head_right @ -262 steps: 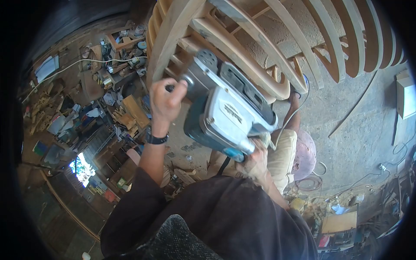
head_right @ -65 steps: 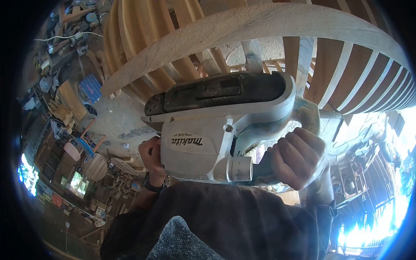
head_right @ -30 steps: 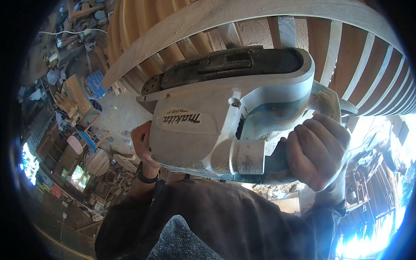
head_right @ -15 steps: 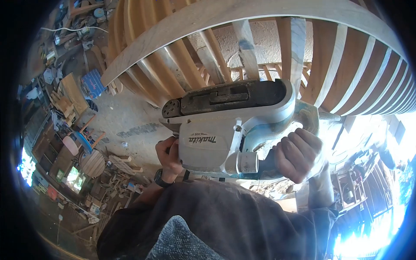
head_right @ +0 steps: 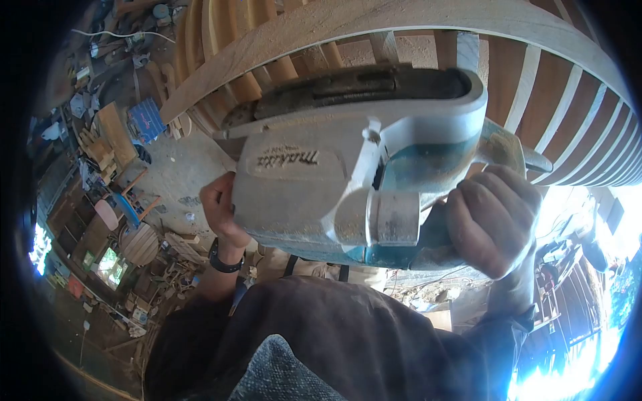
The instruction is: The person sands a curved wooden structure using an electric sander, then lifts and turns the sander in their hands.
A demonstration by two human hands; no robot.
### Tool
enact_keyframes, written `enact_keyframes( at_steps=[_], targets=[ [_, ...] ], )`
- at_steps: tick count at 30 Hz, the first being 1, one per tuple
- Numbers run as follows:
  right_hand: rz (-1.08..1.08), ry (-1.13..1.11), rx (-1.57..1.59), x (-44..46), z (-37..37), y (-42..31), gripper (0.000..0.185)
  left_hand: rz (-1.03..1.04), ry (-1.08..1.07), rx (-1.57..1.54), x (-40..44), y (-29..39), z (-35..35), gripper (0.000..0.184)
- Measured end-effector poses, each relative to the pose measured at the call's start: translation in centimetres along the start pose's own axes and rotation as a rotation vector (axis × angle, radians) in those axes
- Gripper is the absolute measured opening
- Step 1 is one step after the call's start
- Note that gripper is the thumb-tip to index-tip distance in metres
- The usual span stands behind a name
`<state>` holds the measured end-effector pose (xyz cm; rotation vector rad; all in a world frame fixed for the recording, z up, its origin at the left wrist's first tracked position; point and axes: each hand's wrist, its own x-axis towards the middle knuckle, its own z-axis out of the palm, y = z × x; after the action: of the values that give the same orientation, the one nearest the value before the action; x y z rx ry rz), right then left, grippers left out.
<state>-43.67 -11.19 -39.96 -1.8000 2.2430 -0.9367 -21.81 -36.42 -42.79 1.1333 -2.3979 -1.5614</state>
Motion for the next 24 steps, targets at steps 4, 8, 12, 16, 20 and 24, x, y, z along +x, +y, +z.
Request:
enact_keyframes(
  at_steps=[4,8,12,16,20,24],
  targets=[
    [-0.003,-0.021,0.035,-1.7,1.1,-0.6,0.036,-0.197,-0.048,-0.156,-2.5,-1.2,0.5,0.023],
    [-0.021,-0.092,0.099,-3.8,3.0,-2.2,0.038,-0.259,-0.094,-0.088,-5.5,-4.5,-0.1,0.023],
    [-0.039,-0.126,0.1,-4.4,3.9,-3.0,0.035,-0.265,-0.123,-0.054,-6.0,-5.1,-0.3,0.024],
    [-0.036,-0.075,0.05,-2.9,2.9,-2.3,0.035,-0.113,-0.149,0.0,-4.2,-4.2,-0.5,0.022],
    [-0.043,-0.019,0.066,0.5,1.7,-1.0,0.037,0.246,0.016,0.156,0.3,-2.2,-1.6,0.018],
    [-0.059,-0.011,0.064,2.0,1.4,-0.6,0.035,0.153,0.097,0.011,0.9,-0.7,-2.0,0.019]
  ],
)
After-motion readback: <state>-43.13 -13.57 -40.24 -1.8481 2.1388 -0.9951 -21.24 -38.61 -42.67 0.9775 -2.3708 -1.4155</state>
